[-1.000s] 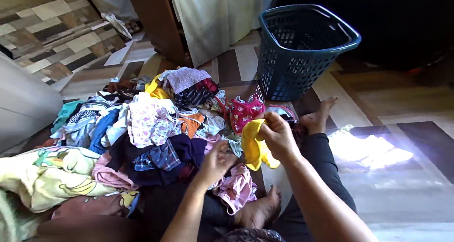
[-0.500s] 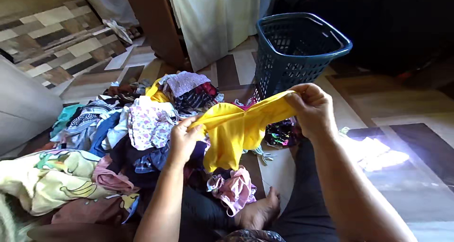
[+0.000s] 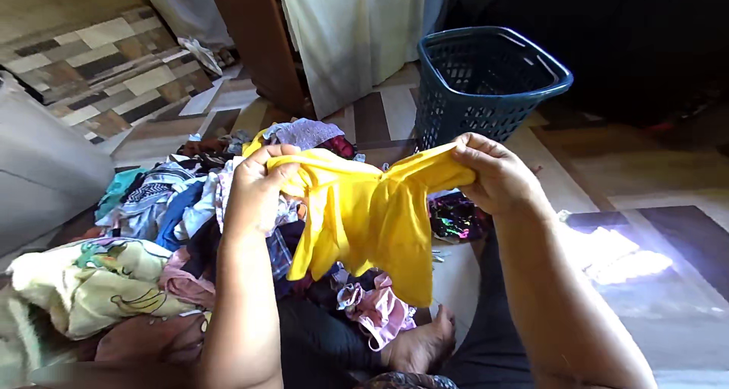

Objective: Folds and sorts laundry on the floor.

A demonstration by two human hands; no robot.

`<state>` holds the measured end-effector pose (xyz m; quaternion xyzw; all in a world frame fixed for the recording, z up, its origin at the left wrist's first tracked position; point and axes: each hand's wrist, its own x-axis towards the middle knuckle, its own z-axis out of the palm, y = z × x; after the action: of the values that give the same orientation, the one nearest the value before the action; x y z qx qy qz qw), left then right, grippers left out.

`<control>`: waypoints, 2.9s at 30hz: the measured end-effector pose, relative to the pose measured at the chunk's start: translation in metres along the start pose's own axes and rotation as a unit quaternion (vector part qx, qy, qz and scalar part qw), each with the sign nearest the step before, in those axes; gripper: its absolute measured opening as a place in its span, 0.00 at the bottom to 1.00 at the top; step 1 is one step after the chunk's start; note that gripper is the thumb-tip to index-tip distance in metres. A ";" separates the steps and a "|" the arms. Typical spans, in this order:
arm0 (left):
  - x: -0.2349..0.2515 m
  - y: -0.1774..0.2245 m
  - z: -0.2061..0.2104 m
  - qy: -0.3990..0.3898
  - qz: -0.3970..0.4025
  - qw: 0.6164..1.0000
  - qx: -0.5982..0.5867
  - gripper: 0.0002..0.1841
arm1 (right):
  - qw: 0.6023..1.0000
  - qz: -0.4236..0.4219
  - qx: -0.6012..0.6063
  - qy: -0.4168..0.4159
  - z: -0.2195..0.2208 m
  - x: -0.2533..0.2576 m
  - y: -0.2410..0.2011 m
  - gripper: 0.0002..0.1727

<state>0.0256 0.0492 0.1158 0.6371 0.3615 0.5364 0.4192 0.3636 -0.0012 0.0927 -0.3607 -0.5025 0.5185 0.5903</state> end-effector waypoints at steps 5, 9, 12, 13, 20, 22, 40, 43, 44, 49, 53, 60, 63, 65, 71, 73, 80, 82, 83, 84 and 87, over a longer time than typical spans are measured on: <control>0.023 -0.008 0.017 0.075 -0.042 0.996 -0.014 0.12 | 0.994 -0.035 0.080 -0.072 0.029 0.004 -0.004 0.16; 0.002 -0.027 0.041 0.024 -0.018 0.999 0.019 0.34 | 0.991 -0.076 0.098 -0.045 0.065 0.013 -0.007 0.15; -0.034 -0.045 0.058 0.009 0.006 0.998 0.069 0.41 | 0.990 -0.100 0.084 -0.048 0.079 0.023 -0.009 0.18; -0.045 -0.055 0.062 0.007 0.008 0.997 0.074 0.44 | 0.990 -0.110 0.076 -0.050 0.082 0.025 -0.009 0.16; -0.081 -0.104 0.092 -0.110 -0.164 0.980 -0.032 0.57 | 0.978 -0.187 0.020 -0.092 0.089 0.021 -0.015 0.12; -0.075 -0.102 0.096 -0.087 -0.235 0.964 -0.086 0.39 | 0.973 -0.207 0.014 -0.103 0.083 0.014 -0.016 0.12; 0.014 -0.028 -0.007 0.203 0.163 0.965 -0.031 0.07 | 0.994 -0.064 -0.035 0.076 0.029 -0.004 0.005 0.15; -0.004 0.004 -0.027 0.152 0.311 0.937 0.056 0.10 | 0.989 -0.132 -0.003 0.058 0.029 -0.001 0.016 0.17; -0.020 0.017 -0.031 0.128 0.326 0.931 0.101 0.09 | 0.988 -0.146 0.006 0.057 0.025 -0.001 0.023 0.17; -0.109 0.018 -0.023 -0.145 0.240 0.940 0.192 0.08 | 0.984 -0.017 -0.113 0.140 -0.004 -0.023 0.096 0.18; -0.145 -0.029 0.004 -0.437 0.054 0.889 0.127 0.15 | 0.882 0.315 -0.347 0.047 -0.027 -0.064 0.158 0.23; -0.092 -0.074 -0.015 -0.253 -0.272 0.873 0.317 0.24 | 0.754 0.437 -0.477 -0.113 -0.039 -0.095 0.202 0.24; -0.072 -0.115 -0.018 -0.214 -0.358 0.794 0.444 0.31 | 0.748 0.446 -0.479 -0.109 -0.033 -0.089 0.199 0.25; -0.077 -0.138 -0.014 -0.218 -0.398 0.753 0.476 0.35 | 0.755 0.442 -0.473 -0.107 -0.027 -0.084 0.194 0.26; -0.101 -0.147 -0.024 -0.121 -0.357 0.833 0.405 0.17 | 0.865 0.349 -0.359 -0.040 -0.011 -0.084 0.164 0.19; -0.108 -0.128 -0.048 -0.080 -0.306 0.889 0.331 0.13 | 0.858 0.357 -0.358 -0.092 -0.015 -0.088 0.152 0.18; -0.140 -0.079 -0.109 -0.011 -0.149 0.984 0.095 0.09 | 0.783 0.359 -0.420 -0.287 0.007 -0.132 0.174 0.21; -0.143 -0.083 -0.103 -0.010 -0.188 0.976 0.112 0.08 | 0.823 0.275 -0.408 -0.283 0.039 -0.148 0.183 0.21; -0.144 -0.086 -0.097 -0.005 -0.210 0.970 0.120 0.08 | 0.840 0.236 -0.389 -0.296 0.056 -0.153 0.187 0.21; -0.143 -0.088 -0.090 0.005 -0.227 0.966 0.121 0.10 | 0.851 0.193 -0.371 -0.317 0.071 -0.156 0.191 0.20; -0.138 -0.088 -0.069 0.030 -0.235 0.969 0.073 0.16 | 0.847 0.073 -0.368 -0.377 0.104 -0.158 0.226 0.29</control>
<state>-0.0658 -0.0319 -0.0124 0.5467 0.5519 0.4136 0.4749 0.2137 -0.1194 -0.1316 -0.3641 -0.8127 0.4327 0.1403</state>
